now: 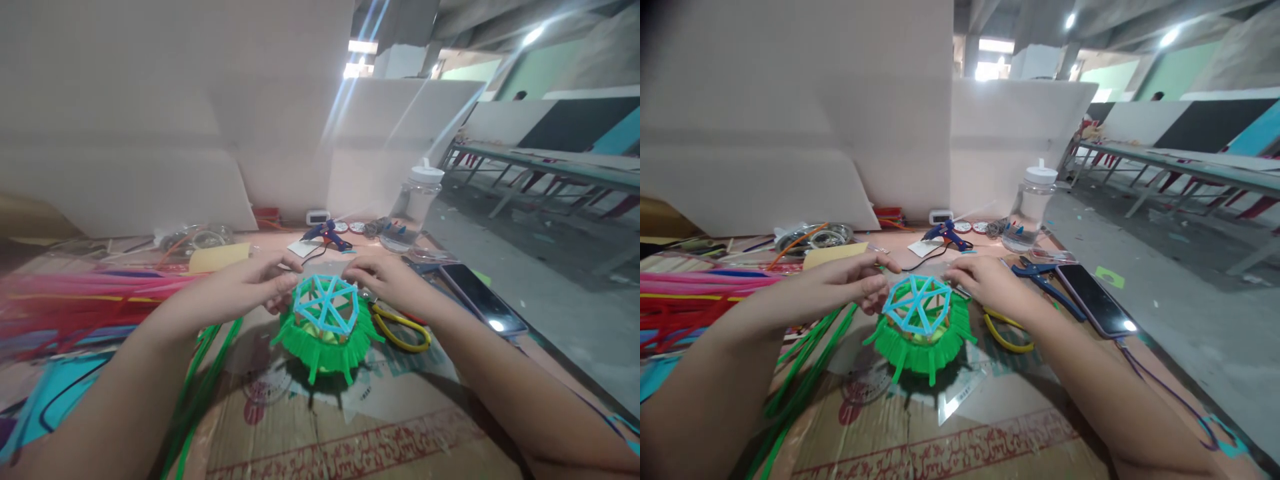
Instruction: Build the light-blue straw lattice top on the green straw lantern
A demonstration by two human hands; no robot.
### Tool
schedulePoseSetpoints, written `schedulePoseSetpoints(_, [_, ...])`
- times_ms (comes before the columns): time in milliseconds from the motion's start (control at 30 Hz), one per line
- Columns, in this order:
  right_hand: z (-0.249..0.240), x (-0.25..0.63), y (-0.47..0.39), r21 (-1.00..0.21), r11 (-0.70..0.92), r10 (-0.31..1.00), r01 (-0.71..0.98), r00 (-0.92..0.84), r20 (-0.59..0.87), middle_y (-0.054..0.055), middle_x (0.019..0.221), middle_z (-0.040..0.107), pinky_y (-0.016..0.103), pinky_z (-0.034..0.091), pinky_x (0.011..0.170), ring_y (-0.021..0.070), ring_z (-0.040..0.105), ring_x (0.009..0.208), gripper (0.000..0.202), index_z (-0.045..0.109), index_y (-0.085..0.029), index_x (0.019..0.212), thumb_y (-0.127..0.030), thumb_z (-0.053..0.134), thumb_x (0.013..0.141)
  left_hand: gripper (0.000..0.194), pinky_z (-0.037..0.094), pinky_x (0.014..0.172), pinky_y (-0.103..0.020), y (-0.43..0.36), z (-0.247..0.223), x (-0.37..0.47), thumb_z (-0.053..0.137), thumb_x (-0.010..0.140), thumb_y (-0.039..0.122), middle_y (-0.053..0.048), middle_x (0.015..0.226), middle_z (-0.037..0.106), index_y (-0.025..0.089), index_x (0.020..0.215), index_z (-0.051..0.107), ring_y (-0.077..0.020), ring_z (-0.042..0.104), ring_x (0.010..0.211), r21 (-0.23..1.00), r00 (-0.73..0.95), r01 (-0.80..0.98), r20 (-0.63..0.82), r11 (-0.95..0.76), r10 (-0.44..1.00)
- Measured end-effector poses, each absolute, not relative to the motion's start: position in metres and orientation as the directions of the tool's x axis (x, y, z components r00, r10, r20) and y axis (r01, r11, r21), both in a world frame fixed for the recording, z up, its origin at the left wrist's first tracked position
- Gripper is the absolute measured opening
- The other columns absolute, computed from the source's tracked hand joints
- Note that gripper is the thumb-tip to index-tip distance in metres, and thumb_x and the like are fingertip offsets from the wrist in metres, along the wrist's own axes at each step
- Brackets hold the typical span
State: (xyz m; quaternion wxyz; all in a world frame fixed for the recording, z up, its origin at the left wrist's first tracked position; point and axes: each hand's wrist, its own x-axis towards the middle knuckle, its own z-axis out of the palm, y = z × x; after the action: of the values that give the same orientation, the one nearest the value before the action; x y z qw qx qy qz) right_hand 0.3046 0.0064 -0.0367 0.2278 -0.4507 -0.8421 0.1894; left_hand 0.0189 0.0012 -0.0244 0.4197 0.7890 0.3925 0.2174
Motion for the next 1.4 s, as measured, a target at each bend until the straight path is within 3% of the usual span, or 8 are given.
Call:
schedulePoseSetpoints(67, [-0.027,0.314,0.005,-0.587,0.501,0.852,0.636,-0.482,0.204,0.007,0.093,0.075,0.032,0.049,0.077,0.0188,0.067,0.084,0.036,0.073,-0.017,0.094,-0.038,0.045,0.102,0.049,0.058,0.077,-0.035,0.004,-0.023,0.017,0.051,0.094,0.064,-0.004,0.097,0.072,0.024,0.119,0.062,-0.0215,0.069,0.087,0.762,0.554,0.497,0.089,-0.415,0.827])
schedulePoseSetpoints(200, [-0.005,0.328,-0.008,-0.575,0.539,0.795,0.616,-0.598,0.104,0.008,0.108,0.074,0.032,0.051,0.079,0.0218,0.067,0.095,0.037,0.072,-0.019,0.113,-0.047,0.065,0.09,0.054,0.055,0.094,-0.037,0.01,-0.022,0.015,0.06,0.09,0.059,-0.006,0.133,0.066,0.027,0.133,0.06,-0.0267,0.064,0.117,0.655,0.622,0.534,0.123,-0.534,0.773])
schedulePoseSetpoints(267, [-0.001,0.327,-0.013,-0.544,0.568,0.753,0.617,-0.657,0.041,0.007,0.108,0.074,0.032,0.05,0.079,0.0219,0.066,0.095,0.039,0.073,-0.021,0.113,-0.049,0.069,0.087,0.051,0.053,0.097,-0.036,0.009,-0.022,0.019,0.06,0.092,0.056,-0.005,0.135,0.065,0.028,0.135,0.059,-0.0251,0.064,0.117,0.654,0.649,0.512,0.131,-0.557,0.75])
schedulePoseSetpoints(433, [-0.011,0.312,-0.012,-0.55,0.549,0.754,0.63,-0.657,-0.001,0.005,0.092,0.073,0.03,0.046,0.074,0.0192,0.065,0.085,0.024,0.074,-0.017,0.096,-0.04,0.069,0.09,0.024,0.045,0.108,-0.037,-0.006,-0.023,0.04,0.057,0.098,0.042,-0.003,0.125,0.068,0.026,0.108,0.072,-0.0216,0.059,0.124,0.557,0.547,0.438,0.457,-0.705,0.701])
schedulePoseSetpoints(500, [-0.015,0.309,-0.009,-0.554,0.553,0.745,0.623,-0.667,-0.006,0.005,0.092,0.073,0.029,0.045,0.074,0.0193,0.064,0.086,0.02,0.073,-0.016,0.092,-0.036,0.069,0.09,0.022,0.042,0.112,-0.037,-0.012,-0.023,0.046,0.053,0.101,0.035,-0.003,0.131,0.064,0.026,0.111,0.071,-0.0207,0.055,0.13,0.477,0.586,0.421,0.507,-0.772,0.633])
schedulePoseSetpoints(700, [-0.017,0.309,-0.006,-0.546,0.576,0.735,0.609,-0.678,0.019,0.002,0.085,0.07,0.027,0.043,0.068,0.0161,0.062,0.078,0.012,0.07,-0.016,0.087,-0.027,0.066,0.091,0.037,0.034,0.119,-0.037,-0.018,-0.023,0.051,0.046,0.104,0.03,-0.004,0.146,0.057,0.025,0.14,0.053,-0.0202,0.046,0.14,0.413,0.654,0.442,0.459,-0.796,0.601])
schedulePoseSetpoints(1033, [-0.017,0.31,-0.007,-0.593,0.555,0.744,0.583,-0.667,0.04,0.002,0.085,0.071,0.026,0.045,0.067,0.0148,0.062,0.077,0.008,0.07,-0.017,0.091,-0.022,0.065,0.089,0.031,0.038,0.115,-0.038,-0.014,-0.028,0.054,0.054,0.1,0.031,-0.006,0.136,0.062,0.024,0.13,0.058,-0.022,0.051,0.134,0.405,0.656,0.429,0.476,-0.808,0.586])
schedulePoseSetpoints(1400, [-0.003,0.314,-0.021,-0.574,0.622,0.761,0.533,-0.585,0.281,0.002,0.088,0.075,0.029,0.048,0.077,0.0157,0.066,0.083,0.011,0.073,-0.019,0.088,-0.025,0.064,0.092,0.016,0.041,0.111,-0.044,-0.013,-0.029,0.06,0.059,0.095,0.031,-0.006,0.13,0.063,0.026,0.101,0.073,-0.0255,0.054,0.127,0.375,0.632,0.467,0.492,-0.801,0.599])
